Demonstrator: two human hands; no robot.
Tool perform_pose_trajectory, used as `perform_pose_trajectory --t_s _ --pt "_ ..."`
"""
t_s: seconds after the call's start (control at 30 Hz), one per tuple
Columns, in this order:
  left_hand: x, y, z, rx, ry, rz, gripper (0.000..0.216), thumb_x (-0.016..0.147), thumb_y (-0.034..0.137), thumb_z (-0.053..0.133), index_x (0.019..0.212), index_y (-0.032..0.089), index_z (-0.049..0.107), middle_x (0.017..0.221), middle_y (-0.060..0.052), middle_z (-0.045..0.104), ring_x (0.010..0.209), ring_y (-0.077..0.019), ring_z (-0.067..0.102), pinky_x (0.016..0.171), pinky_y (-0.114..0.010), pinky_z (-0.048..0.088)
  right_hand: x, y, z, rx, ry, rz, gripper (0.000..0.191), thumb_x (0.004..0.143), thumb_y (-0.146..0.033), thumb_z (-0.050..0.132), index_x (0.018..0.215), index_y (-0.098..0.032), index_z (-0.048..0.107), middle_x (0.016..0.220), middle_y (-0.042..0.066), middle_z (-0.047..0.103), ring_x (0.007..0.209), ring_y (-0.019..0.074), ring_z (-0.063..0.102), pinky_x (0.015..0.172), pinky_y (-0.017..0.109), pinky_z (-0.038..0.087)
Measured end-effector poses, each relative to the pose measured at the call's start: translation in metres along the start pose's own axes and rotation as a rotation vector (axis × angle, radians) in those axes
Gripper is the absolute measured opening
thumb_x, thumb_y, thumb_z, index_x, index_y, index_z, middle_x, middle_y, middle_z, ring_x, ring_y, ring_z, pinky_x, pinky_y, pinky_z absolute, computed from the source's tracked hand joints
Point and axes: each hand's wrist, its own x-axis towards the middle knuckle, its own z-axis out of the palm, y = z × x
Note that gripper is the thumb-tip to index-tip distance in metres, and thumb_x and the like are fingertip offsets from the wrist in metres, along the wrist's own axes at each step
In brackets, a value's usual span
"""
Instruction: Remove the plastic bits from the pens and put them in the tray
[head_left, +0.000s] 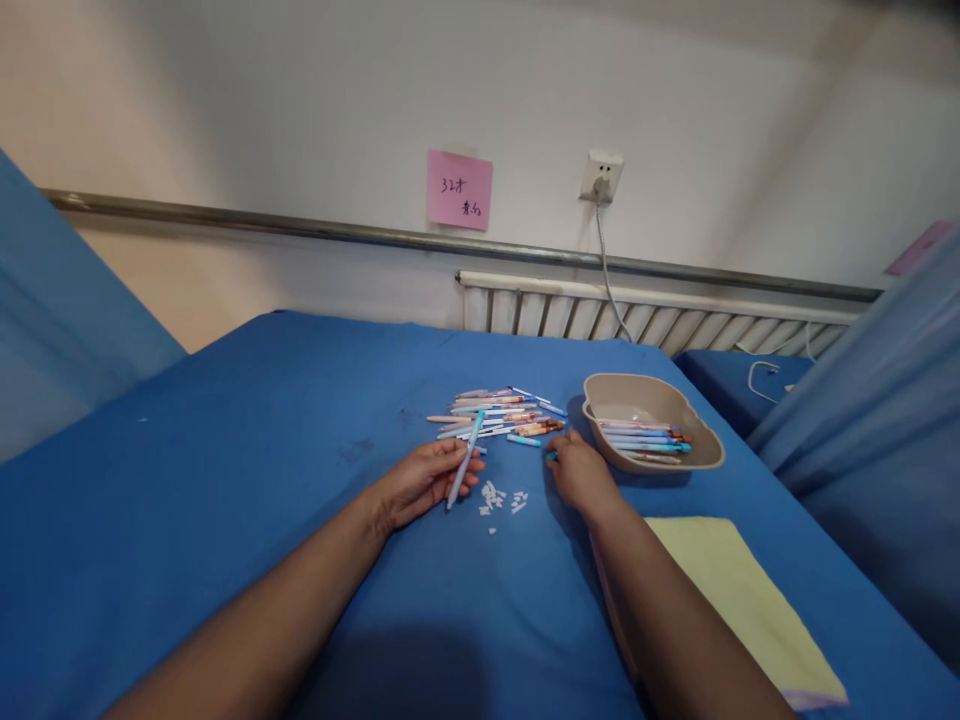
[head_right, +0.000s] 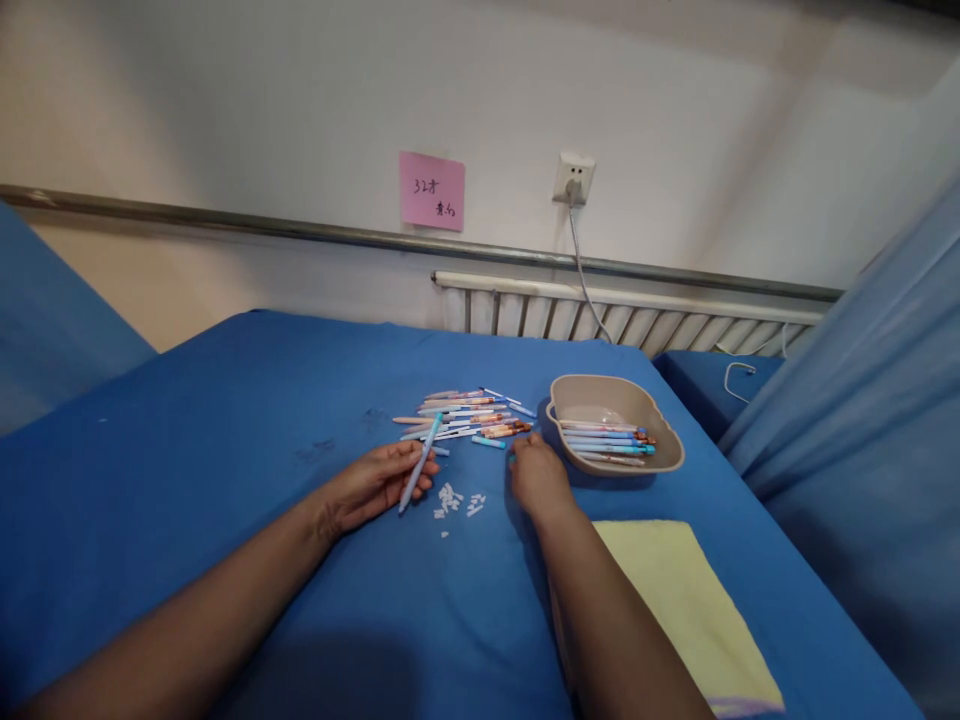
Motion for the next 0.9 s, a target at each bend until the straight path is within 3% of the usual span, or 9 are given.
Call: perform_pose_trajectory --t_s 0.17,0.27,0.37,0.5,0.7,0.9 --pt "-0.001 0.000 0.000 0.015 -0.084 0.051 0.023 0.070 0.019 0.076 0.086 0.013 0.060 0.083 -0.004 0.067 0.063 -0.0104 0.062 0.059 -0.022 0.048 0.000 0.001 -0.001 -0.025 -0.016 -0.009 0.018 0.085 -0.017 0.052 0.099 -0.017 0.063 0.103 0.011 0.061 0.087 0.0208 0.062 0.074 0.028 0.040" --pt "0.000 -0.001 -0.001 0.038 -0.094 0.068 0.026 0.067 0.019 0.078 0.085 0.013 0.061 0.081 -0.004 0.067 0.061 -0.0102 0.060 0.058 -0.022 0.046 -0.001 -0.001 -0.003 0.014 0.056 -0.021 0.017 0.086 -0.021 0.052 0.099 -0.016 0.062 0.105 0.012 0.061 0.087 0.0206 0.061 0.075 0.028 0.041" --pt "0.001 -0.002 0.000 0.064 -0.089 0.074 0.025 0.067 0.020 0.078 0.084 0.013 0.062 0.080 -0.005 0.067 0.061 -0.0105 0.060 0.058 -0.023 0.045 0.000 -0.005 -0.002 0.196 0.222 -0.060 0.018 0.087 -0.025 0.049 0.099 -0.017 0.061 0.105 0.010 0.061 0.085 0.0189 0.060 0.076 0.028 0.042" --pt "0.003 -0.002 0.002 0.117 -0.072 0.078 0.026 0.066 0.023 0.079 0.083 0.012 0.062 0.080 -0.005 0.066 0.060 -0.0103 0.059 0.058 -0.024 0.045 0.003 -0.007 0.004 0.471 0.316 -0.087 0.016 0.087 -0.030 0.047 0.089 -0.019 0.058 0.082 0.004 0.064 0.070 0.0161 0.058 0.067 0.026 0.043" --pt "0.003 -0.001 0.006 0.167 -0.047 0.087 0.028 0.065 0.025 0.080 0.082 0.012 0.062 0.079 -0.004 0.066 0.059 -0.0093 0.057 0.058 -0.023 0.045 0.009 -0.002 0.018 0.547 0.211 -0.023 0.008 0.079 -0.027 0.054 0.079 -0.019 0.056 0.070 0.001 0.063 0.063 0.0156 0.058 0.061 0.026 0.041" --pt "0.003 -0.002 0.008 0.190 -0.015 0.090 0.029 0.064 0.027 0.080 0.082 0.012 0.062 0.079 -0.004 0.066 0.059 -0.0092 0.057 0.057 -0.023 0.045 0.015 -0.001 0.020 1.105 0.172 0.106 0.028 0.071 -0.045 0.060 0.075 -0.019 0.052 0.060 -0.002 0.058 0.053 0.0140 0.057 0.052 0.025 0.043"
